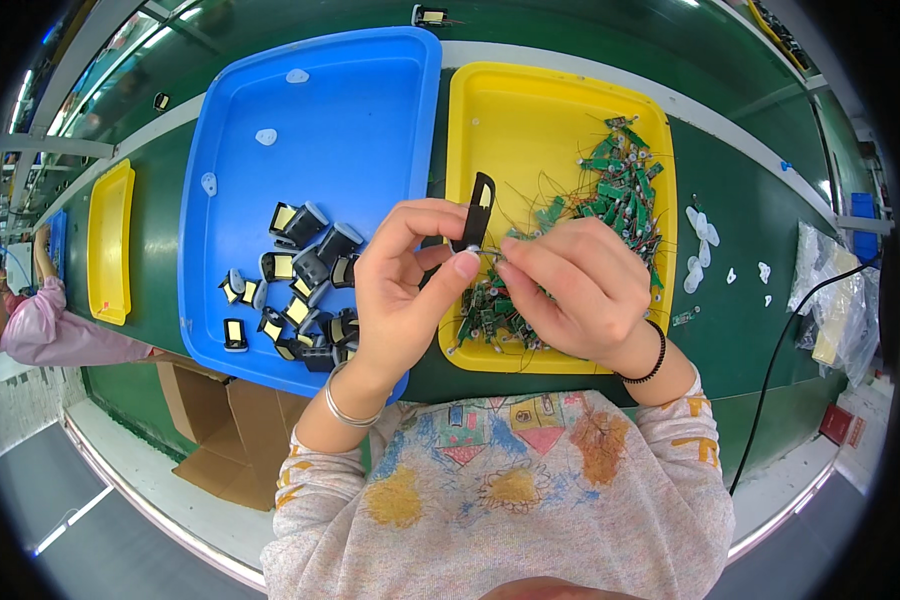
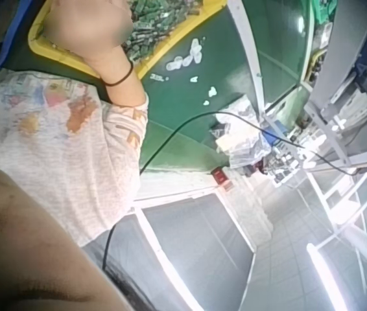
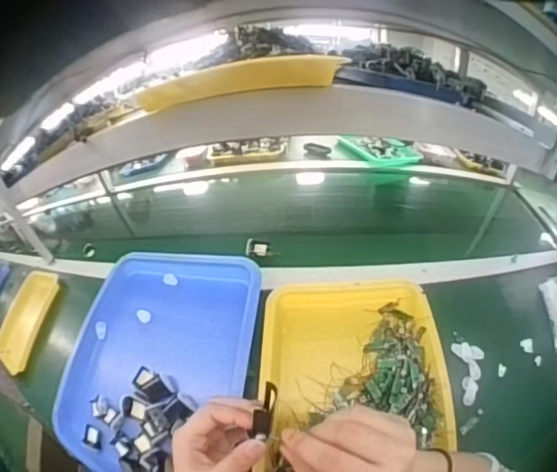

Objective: The person inserts small green circuit boards into black plastic housings by hand. They pick up a housing from a blue tray and a circuit board from a yellow tray, fit the board into the housing, and place the assembled unit back into the blue tray. This repetitive assembly process continues throughout the clip.

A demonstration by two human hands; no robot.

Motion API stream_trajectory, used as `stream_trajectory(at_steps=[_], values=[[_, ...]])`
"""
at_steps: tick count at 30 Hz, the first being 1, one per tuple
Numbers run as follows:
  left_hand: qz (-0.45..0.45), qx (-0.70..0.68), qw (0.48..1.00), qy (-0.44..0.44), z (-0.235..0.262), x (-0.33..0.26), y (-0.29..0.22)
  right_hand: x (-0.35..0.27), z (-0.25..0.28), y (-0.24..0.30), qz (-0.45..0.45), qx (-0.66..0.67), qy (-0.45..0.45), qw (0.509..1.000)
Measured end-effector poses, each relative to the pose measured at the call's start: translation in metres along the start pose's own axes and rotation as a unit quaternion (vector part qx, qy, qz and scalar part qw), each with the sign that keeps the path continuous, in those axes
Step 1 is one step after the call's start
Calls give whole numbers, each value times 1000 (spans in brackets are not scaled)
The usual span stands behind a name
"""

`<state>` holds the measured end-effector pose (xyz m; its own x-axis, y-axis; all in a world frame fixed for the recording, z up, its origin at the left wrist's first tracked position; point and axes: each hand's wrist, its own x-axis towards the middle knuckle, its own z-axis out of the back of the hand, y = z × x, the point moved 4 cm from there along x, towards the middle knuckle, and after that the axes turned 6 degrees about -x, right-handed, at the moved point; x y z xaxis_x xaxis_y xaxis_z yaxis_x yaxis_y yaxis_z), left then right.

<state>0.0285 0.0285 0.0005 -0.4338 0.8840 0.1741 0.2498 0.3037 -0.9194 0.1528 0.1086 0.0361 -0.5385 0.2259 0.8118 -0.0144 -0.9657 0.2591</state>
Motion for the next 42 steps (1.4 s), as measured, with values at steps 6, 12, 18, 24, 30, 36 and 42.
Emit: stream_trajectory(at_steps=[6, 12, 18, 24, 30, 36, 42], values=[[29, -9, 1000, 6, 0, 0, 1, -1, -1, 1, -3, 31, -2, 1000], [44, -45, 997, 35, 1, -1, 6, -3, -3, 0, -47, 77, 3, 996], [69, -107, 992, 24, -6, -3, 7, -2, -6, -2, -97, 125, 23, 987], [56, -114, 991, 44, -7, -4, 5, -1, -5, -2, -117, 150, 25, 981], [65, -117, 989, 55, -9, -5, 2, -3, -5, -1, -130, 171, 31, 976], [79, -132, 986, 59, -7, -8, 4, -6, -4, -5, -189, 199, 101, 956], [21, -56, 995, 78, -9, 0, -2, -19, -13, -23, -313, 364, 125, 868]])
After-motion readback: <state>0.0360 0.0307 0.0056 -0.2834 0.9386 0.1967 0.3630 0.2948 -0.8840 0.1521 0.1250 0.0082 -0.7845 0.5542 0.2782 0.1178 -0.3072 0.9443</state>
